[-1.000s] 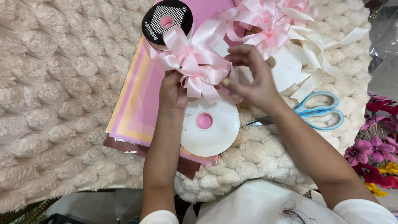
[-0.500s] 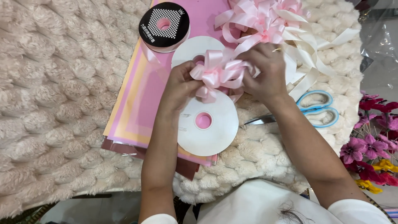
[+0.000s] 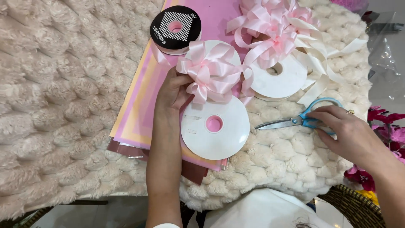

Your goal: The person ties pink and white ribbons into bows by hand, using scissors to trim the ends. They repeatedly fold, knot, and adjust the ribbons to form decorative bows on a table with crafting supplies.

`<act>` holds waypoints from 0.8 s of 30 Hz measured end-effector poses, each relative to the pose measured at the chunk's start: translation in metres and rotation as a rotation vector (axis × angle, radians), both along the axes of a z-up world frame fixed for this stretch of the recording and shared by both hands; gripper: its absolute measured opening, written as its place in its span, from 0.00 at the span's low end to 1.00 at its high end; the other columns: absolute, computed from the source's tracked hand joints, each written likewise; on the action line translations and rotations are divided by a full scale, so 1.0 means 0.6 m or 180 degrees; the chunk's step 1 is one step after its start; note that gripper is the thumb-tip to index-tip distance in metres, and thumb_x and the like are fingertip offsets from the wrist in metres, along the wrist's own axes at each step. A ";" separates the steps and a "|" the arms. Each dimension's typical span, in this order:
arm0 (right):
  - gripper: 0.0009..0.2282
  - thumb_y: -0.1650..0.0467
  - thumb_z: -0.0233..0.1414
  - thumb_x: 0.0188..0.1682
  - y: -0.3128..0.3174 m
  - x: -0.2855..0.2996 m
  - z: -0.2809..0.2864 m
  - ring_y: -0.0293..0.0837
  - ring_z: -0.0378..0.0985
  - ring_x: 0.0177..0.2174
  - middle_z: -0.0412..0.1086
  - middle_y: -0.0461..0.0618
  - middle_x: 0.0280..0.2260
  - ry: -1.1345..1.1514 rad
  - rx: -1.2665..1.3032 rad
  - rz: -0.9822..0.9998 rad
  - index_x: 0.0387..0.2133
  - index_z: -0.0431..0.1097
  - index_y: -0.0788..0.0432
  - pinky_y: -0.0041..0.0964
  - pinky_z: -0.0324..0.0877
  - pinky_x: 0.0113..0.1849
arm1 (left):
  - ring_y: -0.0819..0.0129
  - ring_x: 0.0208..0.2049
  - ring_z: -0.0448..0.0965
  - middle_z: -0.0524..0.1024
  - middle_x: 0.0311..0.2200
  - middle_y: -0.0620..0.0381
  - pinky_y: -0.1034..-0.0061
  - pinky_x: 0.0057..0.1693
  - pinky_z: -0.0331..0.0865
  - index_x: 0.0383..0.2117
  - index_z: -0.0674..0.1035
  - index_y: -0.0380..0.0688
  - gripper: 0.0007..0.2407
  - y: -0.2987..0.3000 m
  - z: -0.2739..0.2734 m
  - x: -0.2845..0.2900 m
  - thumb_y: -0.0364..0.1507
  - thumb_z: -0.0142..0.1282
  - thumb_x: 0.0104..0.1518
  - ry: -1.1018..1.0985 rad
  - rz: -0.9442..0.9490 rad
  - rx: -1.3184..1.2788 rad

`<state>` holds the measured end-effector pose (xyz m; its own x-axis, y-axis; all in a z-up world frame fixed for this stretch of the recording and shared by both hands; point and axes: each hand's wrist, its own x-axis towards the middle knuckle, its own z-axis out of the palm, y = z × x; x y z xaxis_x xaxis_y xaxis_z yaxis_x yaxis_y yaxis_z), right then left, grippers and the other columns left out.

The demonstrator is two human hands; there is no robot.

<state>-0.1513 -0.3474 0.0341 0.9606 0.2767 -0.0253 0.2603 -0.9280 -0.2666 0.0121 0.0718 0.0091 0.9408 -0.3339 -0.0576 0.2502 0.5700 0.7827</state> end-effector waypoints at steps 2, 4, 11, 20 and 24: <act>0.24 0.73 0.57 0.41 -0.012 -0.002 -0.008 0.50 0.80 0.42 0.68 0.45 0.54 0.0076 -0.0026 0.0093 0.55 0.66 0.56 0.48 0.78 0.39 | 0.70 0.28 0.75 0.75 0.25 0.59 0.77 0.33 0.67 0.32 0.80 0.37 0.09 0.007 -0.004 0.001 0.14 0.57 0.45 0.0019 0.0021 0.0104; 0.22 0.75 0.53 0.44 -0.020 0.014 0.001 0.47 0.84 0.33 0.72 0.47 0.51 0.0330 0.0100 0.0084 0.55 0.67 0.56 0.44 0.81 0.40 | 0.72 0.25 0.71 0.72 0.23 0.61 0.78 0.31 0.64 0.29 0.79 0.39 0.08 0.012 -0.003 0.001 0.14 0.56 0.45 -0.0023 0.0018 0.0120; 0.17 0.60 0.58 0.43 -0.104 0.047 -0.053 0.44 0.83 0.36 0.75 0.37 0.40 0.0042 -0.0822 0.0544 0.46 0.74 0.45 0.43 0.79 0.39 | 0.73 0.26 0.72 0.71 0.21 0.60 0.80 0.32 0.65 0.26 0.78 0.37 0.08 0.002 0.032 -0.020 0.13 0.54 0.42 -0.0231 0.0069 0.0307; 0.29 0.55 0.70 0.22 -0.056 0.063 0.044 0.41 0.73 0.27 0.74 0.44 0.27 0.0818 0.0694 -0.0031 0.38 0.76 0.53 0.38 0.72 0.32 | 0.79 0.19 0.60 0.64 0.17 0.66 0.83 0.28 0.54 0.21 0.73 0.43 0.08 0.006 0.034 -0.022 0.14 0.52 0.42 -0.0327 -0.0367 0.0436; 0.28 0.43 0.40 0.54 0.056 0.037 -0.008 0.33 0.68 0.22 0.70 0.44 0.29 0.1671 0.2746 0.1501 0.37 0.70 0.55 0.16 0.73 0.22 | 0.77 0.22 0.65 0.68 0.20 0.64 0.83 0.30 0.58 0.25 0.76 0.42 0.07 0.009 0.020 -0.018 0.16 0.53 0.42 -0.0402 -0.0246 0.0344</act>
<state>-0.1294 -0.3135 0.0293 0.6812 0.7318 -0.0208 0.2036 -0.2167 -0.9548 0.0014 0.0773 0.0209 0.9147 -0.4037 0.0199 0.1859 0.4637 0.8663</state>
